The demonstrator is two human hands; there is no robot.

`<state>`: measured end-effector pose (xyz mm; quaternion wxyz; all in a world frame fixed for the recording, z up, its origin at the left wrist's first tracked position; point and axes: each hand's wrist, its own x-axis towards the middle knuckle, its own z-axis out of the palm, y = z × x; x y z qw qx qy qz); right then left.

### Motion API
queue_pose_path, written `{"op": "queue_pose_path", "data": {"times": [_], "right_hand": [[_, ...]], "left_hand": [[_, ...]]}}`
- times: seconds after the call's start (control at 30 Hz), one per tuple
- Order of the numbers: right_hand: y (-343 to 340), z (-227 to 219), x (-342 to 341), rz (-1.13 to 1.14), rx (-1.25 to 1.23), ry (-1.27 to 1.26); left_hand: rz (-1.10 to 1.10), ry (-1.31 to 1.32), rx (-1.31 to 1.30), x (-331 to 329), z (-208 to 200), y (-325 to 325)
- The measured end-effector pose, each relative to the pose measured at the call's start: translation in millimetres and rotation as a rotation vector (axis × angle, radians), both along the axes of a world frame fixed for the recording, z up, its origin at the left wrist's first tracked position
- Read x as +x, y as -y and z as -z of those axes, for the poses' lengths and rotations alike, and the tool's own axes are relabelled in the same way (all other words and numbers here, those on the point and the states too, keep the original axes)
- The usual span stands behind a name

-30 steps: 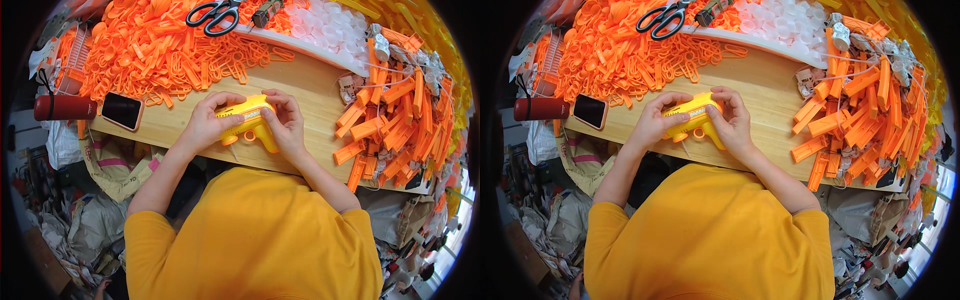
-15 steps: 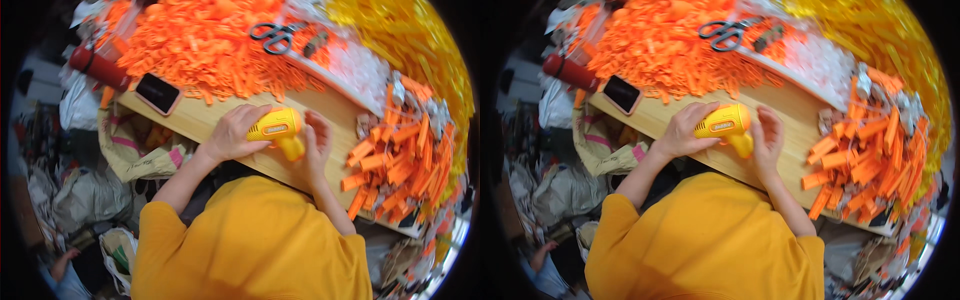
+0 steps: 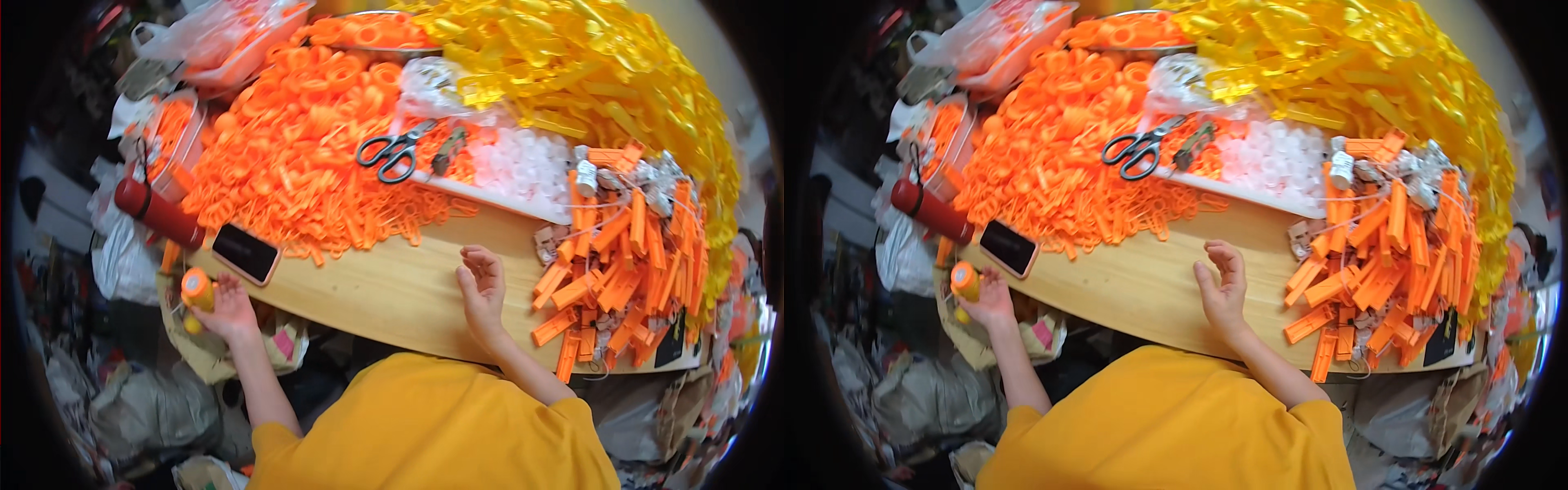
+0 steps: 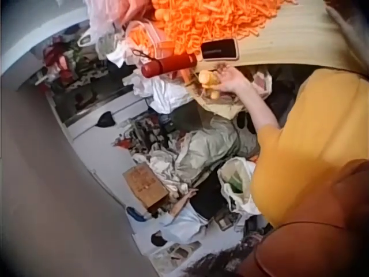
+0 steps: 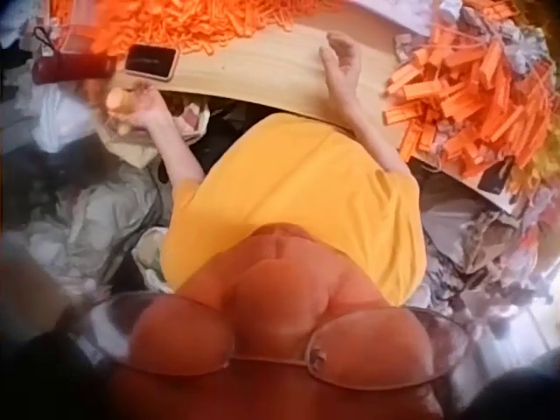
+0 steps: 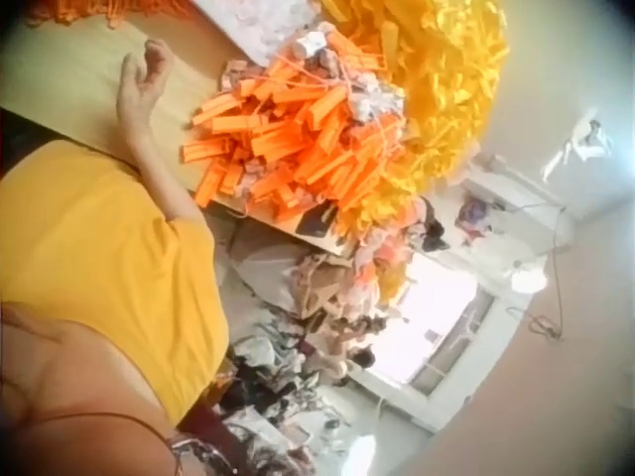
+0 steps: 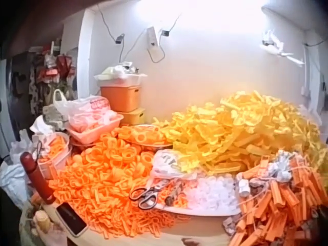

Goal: Assembling toy guns from plastic components at a workbench.

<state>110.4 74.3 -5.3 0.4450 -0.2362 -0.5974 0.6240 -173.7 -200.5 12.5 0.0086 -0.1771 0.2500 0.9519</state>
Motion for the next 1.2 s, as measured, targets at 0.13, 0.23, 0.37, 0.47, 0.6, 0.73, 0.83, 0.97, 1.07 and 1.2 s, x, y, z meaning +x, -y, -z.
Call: {"op": "queue_pose_path", "data": {"times": [0.13,0.23,0.37,0.47,0.6,0.73,0.83,0.97,1.07,1.2], "right_hand": [[-9,-17,-2,0.012,0.07,-0.02],[-20,-6,10,-0.022,0.226,0.15],[-10,-17,18,-0.119,-0.008,0.305],[-12,-18,35,-0.115,0.316,0.346],[-6,-18,59,-0.127,0.51,0.502],[-11,-14,90,-0.08,0.505,0.579],[-14,-20,111,0.034,0.456,0.583],[-23,-31,126,0.19,0.463,0.567],[-37,-42,130,0.256,0.528,0.509],[-55,-68,126,0.324,0.769,0.475]], "left_hand": [[0.086,-0.34,-0.32,43,-47,-74],[0.272,-0.676,-0.402,63,-66,-142],[0.672,-1.01,-0.481,71,-94,-239],[0.657,-1.277,-0.63,51,-106,-339],[0.396,-1.658,-1.088,3,-115,-454],[0.343,-1.658,-1.424,-15,-114,-527],[0.314,-1.614,-1.749,-27,-107,-562],[0.416,-1.593,-1.913,-33,-96,-583],[0.285,-1.909,-1.88,-35,-95,-577],[0.099,-2.057,-1.799,-52,-92,-573]]}}
